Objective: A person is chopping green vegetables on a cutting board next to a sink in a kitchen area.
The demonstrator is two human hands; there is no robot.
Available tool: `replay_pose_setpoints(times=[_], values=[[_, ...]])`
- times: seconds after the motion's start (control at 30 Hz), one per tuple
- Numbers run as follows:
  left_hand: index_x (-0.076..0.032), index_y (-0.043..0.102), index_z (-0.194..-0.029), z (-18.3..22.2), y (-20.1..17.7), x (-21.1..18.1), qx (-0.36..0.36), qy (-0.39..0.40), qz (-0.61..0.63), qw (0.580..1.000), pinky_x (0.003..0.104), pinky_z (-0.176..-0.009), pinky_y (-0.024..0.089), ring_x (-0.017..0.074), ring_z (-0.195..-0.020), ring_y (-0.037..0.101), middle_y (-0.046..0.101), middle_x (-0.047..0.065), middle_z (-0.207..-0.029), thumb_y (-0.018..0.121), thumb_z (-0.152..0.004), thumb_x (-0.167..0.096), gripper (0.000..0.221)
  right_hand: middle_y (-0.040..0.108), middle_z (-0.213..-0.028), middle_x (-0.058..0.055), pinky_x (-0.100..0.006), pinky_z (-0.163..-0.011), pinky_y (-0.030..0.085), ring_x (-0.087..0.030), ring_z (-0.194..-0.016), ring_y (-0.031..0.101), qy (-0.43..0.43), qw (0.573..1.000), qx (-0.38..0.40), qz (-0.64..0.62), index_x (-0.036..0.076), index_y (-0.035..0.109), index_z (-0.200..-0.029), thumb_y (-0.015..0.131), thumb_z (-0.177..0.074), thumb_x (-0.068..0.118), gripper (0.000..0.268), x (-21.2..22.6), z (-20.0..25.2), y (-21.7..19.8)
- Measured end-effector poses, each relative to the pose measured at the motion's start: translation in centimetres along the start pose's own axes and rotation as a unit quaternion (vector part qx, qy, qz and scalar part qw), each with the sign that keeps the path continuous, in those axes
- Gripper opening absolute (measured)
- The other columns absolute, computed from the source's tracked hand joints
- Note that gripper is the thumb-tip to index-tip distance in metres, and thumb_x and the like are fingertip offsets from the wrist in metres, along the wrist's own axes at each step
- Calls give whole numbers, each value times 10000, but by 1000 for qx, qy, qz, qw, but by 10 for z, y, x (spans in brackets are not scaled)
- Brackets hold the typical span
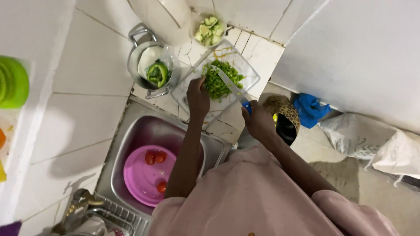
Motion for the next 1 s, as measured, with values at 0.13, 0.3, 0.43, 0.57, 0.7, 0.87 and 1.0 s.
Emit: replay_pose_setpoints(times=[0.13,0.3,0.43,0.57,0.7,0.87,1.0], values=[[-67,573,-1383,21,1,-24,-41,103,-62,992,481,-974,542,320,-1164,639,577,154,-1265,405,-1130,-474,508,683,-967,-273,-597,-718,564,-504,-921,702,1,999,-23,-22,-10,591,-1257,506,-1068,350,415,4,1,-7],[7,127,-1654,39,29,-98,-31,238,-37,970,613,-1252,216,487,-1549,195,166,306,-1670,653,-796,-825,1306,662,-1020,-306,-616,-662,536,-553,-925,670,-9,996,-30,-79,-3,565,-1272,502,-1058,307,382,8,4,-2],[-15,106,-1669,30,49,-79,-30,231,-47,971,559,-1283,141,430,-1586,136,101,254,-1706,707,-884,-707,1206,668,-989,-249,-552,-697,548,-470,-916,689,4,997,-19,-81,13,564,-1302,444,-1086,328,400,-3,10,-4],[-24,113,-1670,10,47,-54,-64,221,-88,969,578,-1280,160,431,-1580,160,137,243,-1701,665,-917,-735,1173,672,-1007,-256,-575,-763,553,-482,-960,687,6,999,-5,-53,14,579,-1286,464,-1079,351,412,-6,22,-13],[-66,71,-1685,-7,45,-38,-47,175,-77,980,611,-1275,131,401,-1593,107,86,206,-1713,726,-956,-676,1154,674,-1029,-253,-607,-815,536,-489,-1000,673,25,999,14,-30,40,575,-1266,468,-1068,384,411,-12,32,-18],[-81,182,-1648,-19,47,-20,-45,117,-53,991,703,-1224,186,438,-1557,168,168,204,-1664,736,-968,-630,1035,688,-1039,-235,-570,-829,560,-468,-1000,695,25,999,-4,-25,61,608,-1274,500,-1066,393,406,-23,38,-25],[-102,429,-1436,-21,38,-26,-66,100,-35,992,669,-1125,375,385,-1431,343,350,133,-1483,746,-1000,-487,662,703,-1069,-219,-579,-864,561,-458,-1034,696,48,999,-13,-14,86,622,-1283,562,-1028,395,406,-37,38,-24]])
Point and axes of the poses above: each hand's wrist, its own z-axis away from the middle knuckle, its own y-axis out of the palm, x = y × z, the point moved 9 cm from there along -z, towards the middle knuckle
